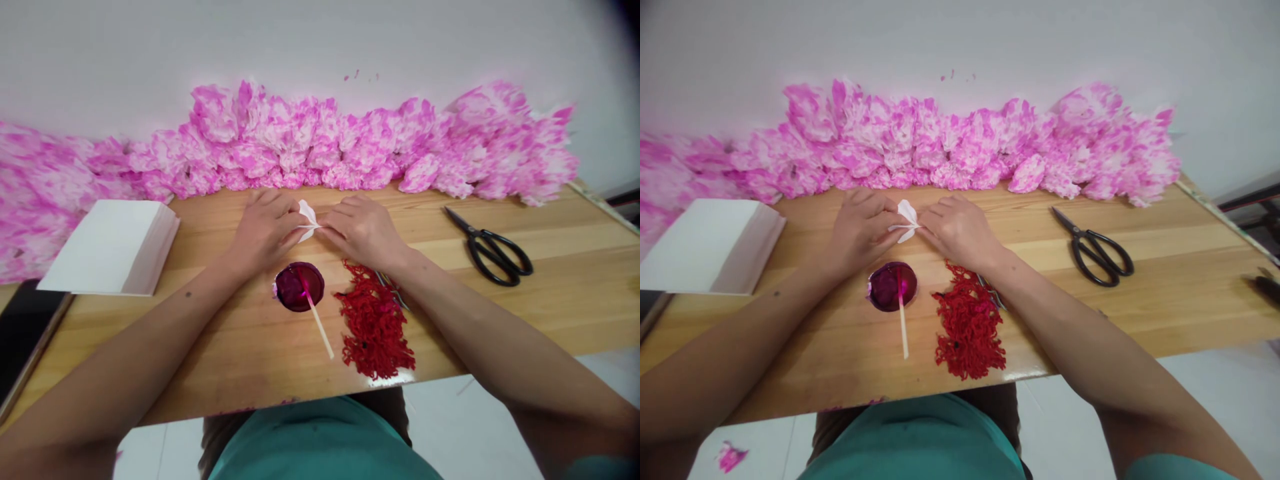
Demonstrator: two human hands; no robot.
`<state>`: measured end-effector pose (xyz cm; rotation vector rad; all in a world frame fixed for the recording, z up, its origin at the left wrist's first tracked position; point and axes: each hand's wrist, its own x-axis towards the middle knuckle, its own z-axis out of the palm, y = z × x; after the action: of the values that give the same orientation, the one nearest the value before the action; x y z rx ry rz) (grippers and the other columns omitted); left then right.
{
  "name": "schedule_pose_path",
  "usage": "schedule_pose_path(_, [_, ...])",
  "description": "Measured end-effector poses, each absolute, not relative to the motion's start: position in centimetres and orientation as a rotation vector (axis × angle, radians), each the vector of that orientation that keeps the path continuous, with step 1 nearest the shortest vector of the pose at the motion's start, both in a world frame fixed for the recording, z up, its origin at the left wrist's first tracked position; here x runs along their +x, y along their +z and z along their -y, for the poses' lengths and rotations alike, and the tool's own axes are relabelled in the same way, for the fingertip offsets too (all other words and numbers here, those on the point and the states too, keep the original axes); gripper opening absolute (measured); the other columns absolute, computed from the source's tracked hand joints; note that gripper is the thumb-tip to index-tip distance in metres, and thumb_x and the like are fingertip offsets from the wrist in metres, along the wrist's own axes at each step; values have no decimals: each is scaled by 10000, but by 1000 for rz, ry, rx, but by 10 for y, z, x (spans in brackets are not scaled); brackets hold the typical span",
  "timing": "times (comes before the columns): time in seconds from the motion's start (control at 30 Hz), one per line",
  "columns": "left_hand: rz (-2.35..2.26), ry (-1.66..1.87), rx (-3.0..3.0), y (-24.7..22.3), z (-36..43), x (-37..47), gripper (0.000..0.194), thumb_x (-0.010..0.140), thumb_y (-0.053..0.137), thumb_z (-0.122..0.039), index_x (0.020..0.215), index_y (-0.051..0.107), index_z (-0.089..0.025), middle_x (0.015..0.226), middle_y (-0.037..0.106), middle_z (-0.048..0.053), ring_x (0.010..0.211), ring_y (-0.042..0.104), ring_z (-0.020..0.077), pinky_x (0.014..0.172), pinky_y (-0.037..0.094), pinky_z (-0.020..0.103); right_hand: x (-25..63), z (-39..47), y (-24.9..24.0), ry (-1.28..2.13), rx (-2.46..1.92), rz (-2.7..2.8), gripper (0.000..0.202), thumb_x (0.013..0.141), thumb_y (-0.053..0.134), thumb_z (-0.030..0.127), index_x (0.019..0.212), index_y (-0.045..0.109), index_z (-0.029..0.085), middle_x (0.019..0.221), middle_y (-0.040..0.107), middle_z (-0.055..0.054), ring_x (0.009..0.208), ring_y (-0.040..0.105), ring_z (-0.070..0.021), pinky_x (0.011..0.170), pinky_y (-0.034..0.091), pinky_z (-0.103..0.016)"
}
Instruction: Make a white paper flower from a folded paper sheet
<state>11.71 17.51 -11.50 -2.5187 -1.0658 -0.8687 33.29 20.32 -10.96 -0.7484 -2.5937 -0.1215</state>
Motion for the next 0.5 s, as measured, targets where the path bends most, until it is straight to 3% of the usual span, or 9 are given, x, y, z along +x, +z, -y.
schedule_pose_path(0.23, [1262,-720,-2644,-110,-172,121,290,996,422,-342,858,649,-226,885,649,23,889,523,204,816,372,410,328,-201,-112,-144,-735,2591,363,997,414,346,816,674,169,779,683,-64,736,526,-187,686,314,-334])
schedule_pose_path(0.5, [1217,-846,-2548,-116,-179,113,243,966,495,-325,803,647,-228,889,682,23,832,541,208,754,395,400,332,-205,-111,-94,-760,2596,323,987,441,329,822,666,166,818,694,-70,763,549,-191,711,335,-333])
